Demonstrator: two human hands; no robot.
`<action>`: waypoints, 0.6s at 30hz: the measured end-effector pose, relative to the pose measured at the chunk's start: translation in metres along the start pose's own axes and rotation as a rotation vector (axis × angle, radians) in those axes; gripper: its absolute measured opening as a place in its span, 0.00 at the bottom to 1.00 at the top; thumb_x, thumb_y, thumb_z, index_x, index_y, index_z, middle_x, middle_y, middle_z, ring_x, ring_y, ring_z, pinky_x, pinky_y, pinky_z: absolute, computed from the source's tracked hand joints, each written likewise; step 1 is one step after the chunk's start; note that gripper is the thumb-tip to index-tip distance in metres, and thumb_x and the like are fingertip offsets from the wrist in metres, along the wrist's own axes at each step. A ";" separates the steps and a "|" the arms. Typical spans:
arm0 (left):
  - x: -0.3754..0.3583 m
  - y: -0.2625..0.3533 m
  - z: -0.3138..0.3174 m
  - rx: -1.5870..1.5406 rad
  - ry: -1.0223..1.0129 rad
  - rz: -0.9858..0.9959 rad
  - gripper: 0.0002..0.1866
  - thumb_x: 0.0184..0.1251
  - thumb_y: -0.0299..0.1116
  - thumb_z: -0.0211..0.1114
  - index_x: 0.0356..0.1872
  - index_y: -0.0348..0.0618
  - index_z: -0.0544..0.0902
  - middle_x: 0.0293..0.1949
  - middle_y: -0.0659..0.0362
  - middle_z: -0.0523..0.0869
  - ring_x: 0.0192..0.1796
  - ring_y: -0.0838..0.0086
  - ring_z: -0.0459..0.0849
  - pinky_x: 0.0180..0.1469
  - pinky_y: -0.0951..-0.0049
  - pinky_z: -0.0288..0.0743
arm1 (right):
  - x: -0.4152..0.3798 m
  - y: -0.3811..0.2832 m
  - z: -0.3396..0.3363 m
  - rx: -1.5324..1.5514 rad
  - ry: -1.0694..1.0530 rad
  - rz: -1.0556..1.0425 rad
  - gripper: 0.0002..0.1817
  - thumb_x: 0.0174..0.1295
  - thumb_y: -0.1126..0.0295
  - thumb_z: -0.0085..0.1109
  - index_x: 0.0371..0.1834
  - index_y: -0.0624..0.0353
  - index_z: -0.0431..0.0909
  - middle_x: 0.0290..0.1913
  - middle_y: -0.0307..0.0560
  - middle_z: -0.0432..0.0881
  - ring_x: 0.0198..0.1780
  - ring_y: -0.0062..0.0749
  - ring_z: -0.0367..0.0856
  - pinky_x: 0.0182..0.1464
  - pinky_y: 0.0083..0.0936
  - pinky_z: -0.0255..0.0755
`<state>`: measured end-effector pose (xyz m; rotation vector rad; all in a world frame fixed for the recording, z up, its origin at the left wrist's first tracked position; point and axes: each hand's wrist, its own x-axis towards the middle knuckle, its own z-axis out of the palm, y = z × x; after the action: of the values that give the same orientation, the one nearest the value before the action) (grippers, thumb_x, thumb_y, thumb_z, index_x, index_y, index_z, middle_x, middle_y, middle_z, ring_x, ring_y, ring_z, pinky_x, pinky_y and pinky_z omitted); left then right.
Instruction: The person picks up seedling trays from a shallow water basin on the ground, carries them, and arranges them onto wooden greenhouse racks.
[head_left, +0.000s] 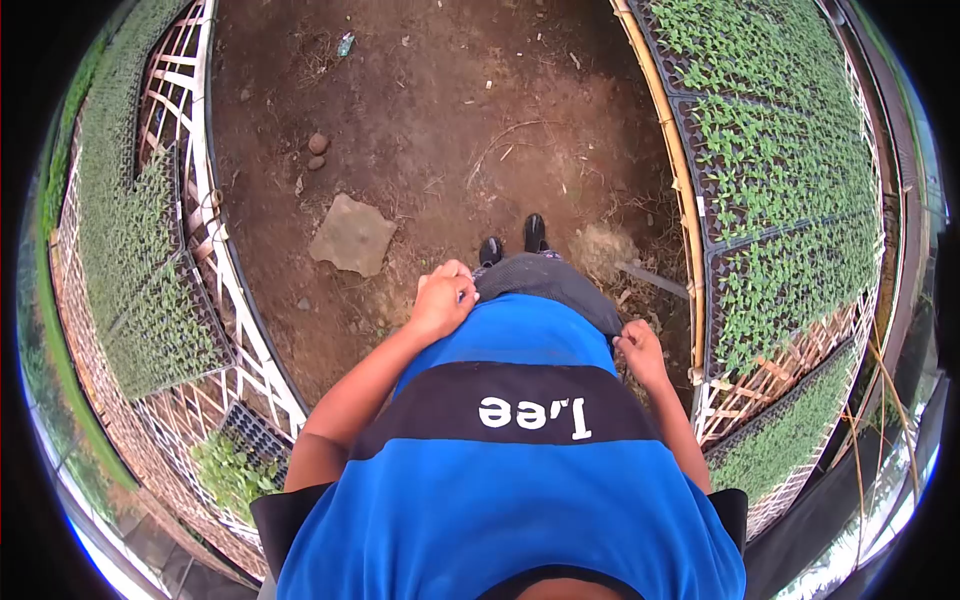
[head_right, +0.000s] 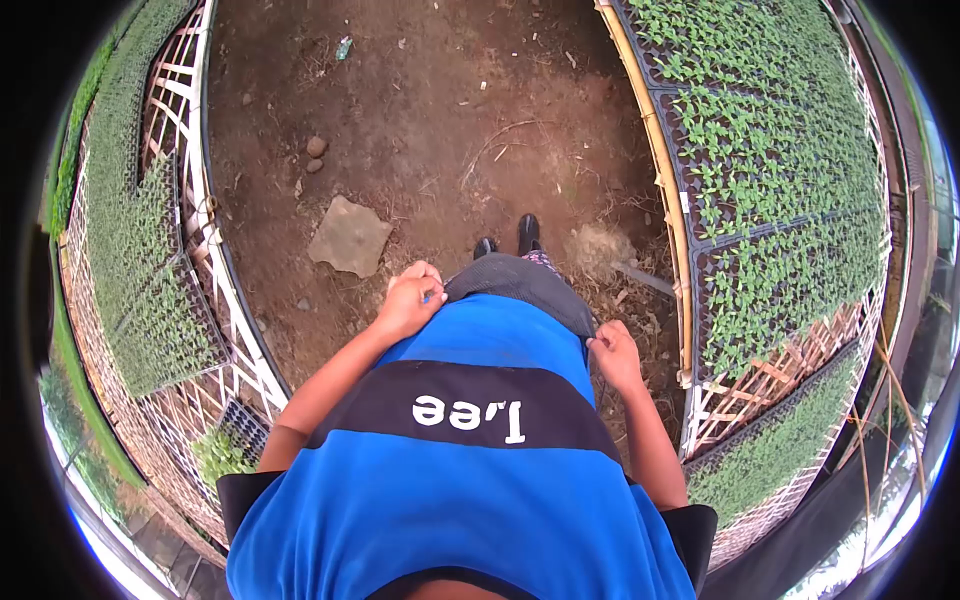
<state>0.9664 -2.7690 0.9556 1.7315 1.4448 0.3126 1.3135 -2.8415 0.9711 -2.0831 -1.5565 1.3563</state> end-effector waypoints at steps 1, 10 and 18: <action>0.003 0.005 0.000 -0.006 -0.011 0.023 0.05 0.47 0.31 0.63 0.21 0.42 0.77 0.32 0.60 0.75 0.41 0.66 0.74 0.43 0.67 0.63 | -0.008 0.003 -0.002 -0.001 0.034 -0.005 0.10 0.44 0.73 0.57 0.19 0.63 0.65 0.25 0.45 0.64 0.28 0.33 0.66 0.32 0.25 0.62; 0.040 0.060 0.020 0.068 -0.200 0.289 0.03 0.47 0.30 0.61 0.21 0.44 0.77 0.34 0.63 0.74 0.41 0.70 0.72 0.42 0.67 0.58 | -0.092 0.023 -0.008 0.000 0.174 0.113 0.10 0.42 0.75 0.57 0.15 0.62 0.64 0.21 0.45 0.65 0.28 0.35 0.66 0.33 0.26 0.62; 0.064 0.107 0.064 0.140 -0.417 0.597 0.03 0.49 0.31 0.58 0.21 0.45 0.76 0.33 0.62 0.74 0.41 0.69 0.72 0.40 0.66 0.57 | -0.182 0.103 0.059 0.633 0.030 0.574 0.09 0.49 0.71 0.56 0.16 0.61 0.70 0.28 0.39 0.76 0.30 0.22 0.72 0.31 0.26 0.66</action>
<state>1.1022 -2.7375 0.9736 2.1654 0.6468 0.1458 1.3322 -3.0581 0.9712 -2.1470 -0.3955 1.6836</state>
